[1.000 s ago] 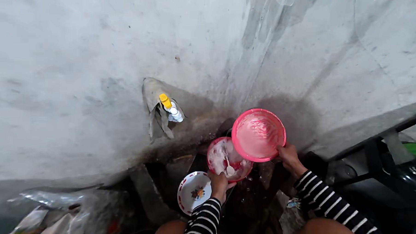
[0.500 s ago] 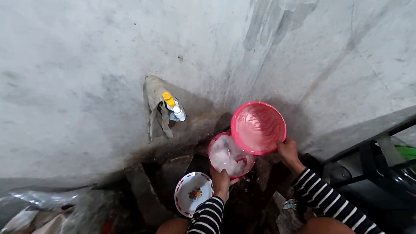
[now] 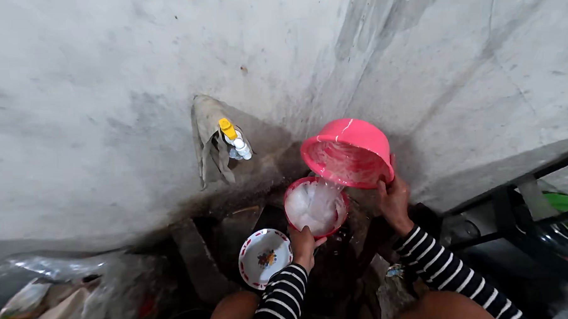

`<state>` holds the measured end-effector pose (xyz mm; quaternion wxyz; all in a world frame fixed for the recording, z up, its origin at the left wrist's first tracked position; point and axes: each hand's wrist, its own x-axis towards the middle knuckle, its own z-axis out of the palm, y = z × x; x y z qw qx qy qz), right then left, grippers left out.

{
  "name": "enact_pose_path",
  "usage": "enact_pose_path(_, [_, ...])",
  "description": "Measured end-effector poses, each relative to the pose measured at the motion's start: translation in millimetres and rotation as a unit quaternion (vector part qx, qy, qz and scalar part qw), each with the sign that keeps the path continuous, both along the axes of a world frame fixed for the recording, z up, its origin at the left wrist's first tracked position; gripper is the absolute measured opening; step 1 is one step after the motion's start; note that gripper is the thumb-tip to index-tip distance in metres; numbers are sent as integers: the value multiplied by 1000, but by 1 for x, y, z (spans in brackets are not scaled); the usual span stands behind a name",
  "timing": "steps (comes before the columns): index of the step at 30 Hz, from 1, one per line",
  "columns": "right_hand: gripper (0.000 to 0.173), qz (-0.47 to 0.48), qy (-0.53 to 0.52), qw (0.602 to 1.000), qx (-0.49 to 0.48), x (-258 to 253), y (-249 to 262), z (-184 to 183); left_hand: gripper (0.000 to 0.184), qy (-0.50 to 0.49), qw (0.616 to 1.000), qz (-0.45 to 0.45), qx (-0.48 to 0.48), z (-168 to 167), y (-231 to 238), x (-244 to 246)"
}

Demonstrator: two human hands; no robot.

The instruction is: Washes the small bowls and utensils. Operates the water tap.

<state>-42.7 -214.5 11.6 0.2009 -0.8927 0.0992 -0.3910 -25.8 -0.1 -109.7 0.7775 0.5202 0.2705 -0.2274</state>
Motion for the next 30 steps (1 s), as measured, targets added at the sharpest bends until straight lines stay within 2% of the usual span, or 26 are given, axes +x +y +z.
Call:
enact_pose_path(4, [65, 2, -89, 991, -96, -2, -10, -4, 64, 10, 1000, 9, 4, 1, 4, 1])
enact_pose_path(7, [69, -59, -82, 992, -71, -5, -30, -35, 64, -4, 1000, 7, 19, -3, 8, 2])
enact_pose_path(9, [72, -127, -8, 992, 9, -13, -40, -63, 65, -14, 1000, 7, 24, -1, 12, 1])
enact_pose_path(12, [76, -217, 165, 954, 122, -30, -53, -97, 62, -15, 999, 16, 26, 6, 16, 0])
enact_pose_path(16, [79, -245, 316, 902, 164, -44, -68, -142, 57, -13, 999, 22, 22, 17, 18, -4])
enact_pose_path(20, [80, -224, 428, 854, 195, -41, -78, -161, 56, -14, 999, 34, -6, 25, 18, -5])
enact_pose_path(22, [72, -206, 417, 871, 158, -30, -80, -152, 57, -15, 999, 40, -10, 28, 19, -7])
enact_pose_path(24, [63, -156, 317, 932, 80, -12, -79, -127, 58, -25, 999, 35, -3, 31, 20, -9])
enact_pose_path(26, [51, -77, 218, 973, 4, 19, -61, -81, 59, -33, 999, 26, 6, 34, 20, -11])
enact_pose_path(28, [42, 31, 223, 974, -31, 47, -17, -39, 60, -34, 999, 19, 6, 36, 18, -14])
enact_pose_path(30, [35, 144, 323, 934, -51, 76, 24, -29, 60, -31, 999, 20, 3, 40, 14, -19])
